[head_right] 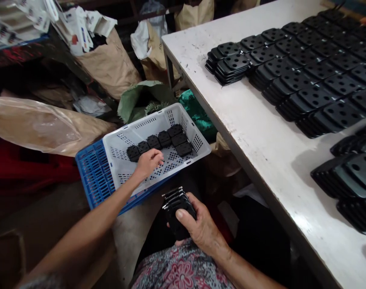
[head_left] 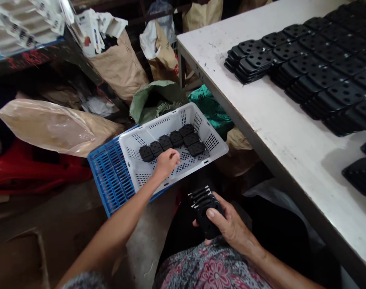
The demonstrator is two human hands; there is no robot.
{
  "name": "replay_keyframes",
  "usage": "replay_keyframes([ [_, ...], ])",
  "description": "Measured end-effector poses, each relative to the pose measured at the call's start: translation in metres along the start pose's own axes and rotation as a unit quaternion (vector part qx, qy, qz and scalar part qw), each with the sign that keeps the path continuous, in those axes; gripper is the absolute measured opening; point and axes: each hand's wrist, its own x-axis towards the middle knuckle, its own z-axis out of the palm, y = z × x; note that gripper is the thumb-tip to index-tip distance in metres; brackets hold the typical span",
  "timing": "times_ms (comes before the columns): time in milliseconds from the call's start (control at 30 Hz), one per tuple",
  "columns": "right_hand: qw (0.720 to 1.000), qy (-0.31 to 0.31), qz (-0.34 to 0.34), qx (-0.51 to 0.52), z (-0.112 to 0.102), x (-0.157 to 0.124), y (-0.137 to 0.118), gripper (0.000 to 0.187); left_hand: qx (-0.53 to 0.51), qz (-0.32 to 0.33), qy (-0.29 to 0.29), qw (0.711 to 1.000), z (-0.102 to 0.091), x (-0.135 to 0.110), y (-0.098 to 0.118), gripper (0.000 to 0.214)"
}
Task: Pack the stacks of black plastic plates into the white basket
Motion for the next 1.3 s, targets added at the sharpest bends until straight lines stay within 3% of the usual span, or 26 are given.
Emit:
replay_keyframes([
  [67,1.000,0.006,-0.004,0.002,-0.002,0.001,-0.002,0.055,0.062,0.009,-0.029,0.998,0.008,0.035,-0.016,0.011],
  [167,1.000,0.014,-0.014,0.014,-0.005,0.000,-0.004,0.054,0.141,0.025,-0.059,0.988,0.026,0.064,-0.035,0.010],
  [300,0.999,0.023,-0.014,0.028,-0.010,-0.004,-0.009,0.054,0.216,0.032,-0.099,0.971,0.043,0.074,-0.057,0.016],
  [467,0.999,0.027,-0.008,0.032,-0.012,-0.006,-0.013,0.057,0.258,0.020,-0.134,0.957,0.047,0.081,-0.071,0.032],
  [800,0.999,0.020,-0.002,0.039,-0.014,-0.008,-0.012,0.058,0.256,-0.034,-0.111,0.960,0.048,0.082,-0.069,0.033],
  [1033,0.998,0.035,-0.003,0.050,-0.014,-0.007,-0.008,0.055,0.192,-0.068,-0.095,0.974,0.048,0.077,-0.069,0.034],
  [1300,0.999,0.029,-0.005,0.042,-0.013,-0.005,-0.010,0.052,0.081,-0.103,-0.083,0.988,0.039,0.066,-0.043,0.030],
])
